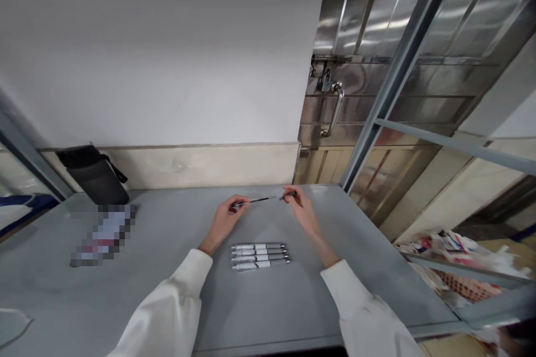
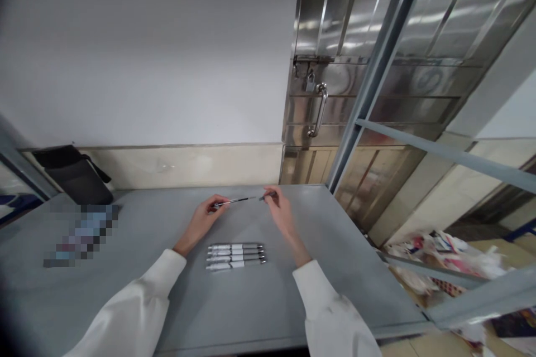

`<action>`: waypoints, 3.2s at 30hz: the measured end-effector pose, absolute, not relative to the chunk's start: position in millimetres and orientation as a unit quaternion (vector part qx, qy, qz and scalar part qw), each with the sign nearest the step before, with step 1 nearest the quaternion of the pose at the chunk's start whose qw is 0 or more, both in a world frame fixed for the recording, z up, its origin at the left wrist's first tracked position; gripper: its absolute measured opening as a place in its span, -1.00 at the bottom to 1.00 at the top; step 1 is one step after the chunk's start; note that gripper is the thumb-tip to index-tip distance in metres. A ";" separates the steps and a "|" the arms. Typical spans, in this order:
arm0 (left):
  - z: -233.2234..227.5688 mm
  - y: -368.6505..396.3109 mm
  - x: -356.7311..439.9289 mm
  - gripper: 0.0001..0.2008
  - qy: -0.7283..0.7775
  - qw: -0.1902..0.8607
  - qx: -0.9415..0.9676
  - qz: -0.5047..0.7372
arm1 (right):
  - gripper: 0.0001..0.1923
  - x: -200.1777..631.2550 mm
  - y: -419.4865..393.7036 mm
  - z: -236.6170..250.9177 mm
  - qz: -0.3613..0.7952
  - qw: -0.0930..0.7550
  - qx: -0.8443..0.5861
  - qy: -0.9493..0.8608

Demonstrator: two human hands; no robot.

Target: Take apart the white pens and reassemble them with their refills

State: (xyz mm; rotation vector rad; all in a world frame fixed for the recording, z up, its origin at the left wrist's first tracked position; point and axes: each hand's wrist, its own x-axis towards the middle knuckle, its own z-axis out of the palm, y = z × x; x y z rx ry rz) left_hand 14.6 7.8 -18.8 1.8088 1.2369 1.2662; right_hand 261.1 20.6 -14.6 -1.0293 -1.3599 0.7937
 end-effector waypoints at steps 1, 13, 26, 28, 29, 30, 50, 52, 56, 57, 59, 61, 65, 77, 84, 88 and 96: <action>-18.3 7.5 14.5 -0.76 0.466 0.301 0.681 0.478 | -0.72 262.5 21.4 -14.1 0.337 0.603 -0.436 -0.577; -17.9 7.2 15.8 -0.75 0.467 0.298 0.685 0.472 | -0.73 257.4 19.0 -12.0 0.350 0.599 -0.430 -0.578; -15.1 4.1 18.1 -0.75 0.456 0.304 0.692 0.470 | -0.73 249.9 8.1 -2.4 0.376 0.559 -0.428 -0.602; -12.9 1.9 19.8 -0.75 0.451 0.304 0.698 0.466 | -0.76 245.6 5.2 -1.4 0.384 0.551 -0.411 -0.617; -11.8 0.9 20.7 -0.75 0.449 0.304 0.701 0.463 | -0.77 243.5 4.1 -1.7 0.388 0.546 -0.401 -0.625; -10.9 0.1 21.4 -0.74 0.448 0.306 0.703 0.460 | -0.78 241.7 3.3 -2.3 0.390 0.541 -0.392 -0.634; -11.9 -0.1 23.5 -0.73 0.445 0.310 0.711 0.447 | -0.67 241.0 8.0 -11.1 0.444 0.491 -0.402 -0.632; -12.0 0.2 23.5 -0.73 0.443 0.315 0.709 0.448 | -0.67 242.0 8.1 -11.2 0.449 0.480 -0.416 -0.629; -10.1 -1.6 24.6 -0.73 0.445 0.325 0.710 0.439 | -0.67 244.2 8.0 -11.6 0.454 0.470 -0.433 -0.621; -9.9 -1.8 24.9 -0.73 0.447 0.325 0.709 0.438 | -0.69 244.6 8.0 -11.6 0.455 0.475 -0.425 -0.622; -10.0 -1.7 25.0 -0.73 0.451 0.322 0.705 0.443 | -0.71 245.2 7.9 -11.4 0.452 0.486 -0.406 -0.628; -10.5 -1.3 25.0 -0.72 0.452 0.322 0.703 0.445 | -0.72 245.4 7.8 -11.5 0.447 0.485 -0.404 -0.633; -10.6 -1.4 25.2 -0.72 0.450 0.332 0.705 0.436 | -0.68 245.6 8.0 -12.0 0.449 0.465 -0.428 -0.632; -10.4 -2.9 27.0 -0.76 0.444 0.337 0.706 0.437 | -0.71 245.7 6.9 -10.1 0.441 0.465 -0.408 -0.651; -7.8 -4.9 29.7 -0.75 0.437 0.334 0.714 0.434 | -0.67 246.8 6.2 -9.8 0.451 0.462 -0.409 -0.645; -6.1 -5.2 31.5 -0.74 0.441 0.337 0.708 0.436 | -0.73 247.9 3.3 -5.8 0.427 0.479 -0.386 -0.663; -7.3 -6.6 34.3 -0.76 0.437 0.347 0.707 0.434 | -0.65 249.5 5.4 -9.6 0.457 0.462 -0.405 -0.643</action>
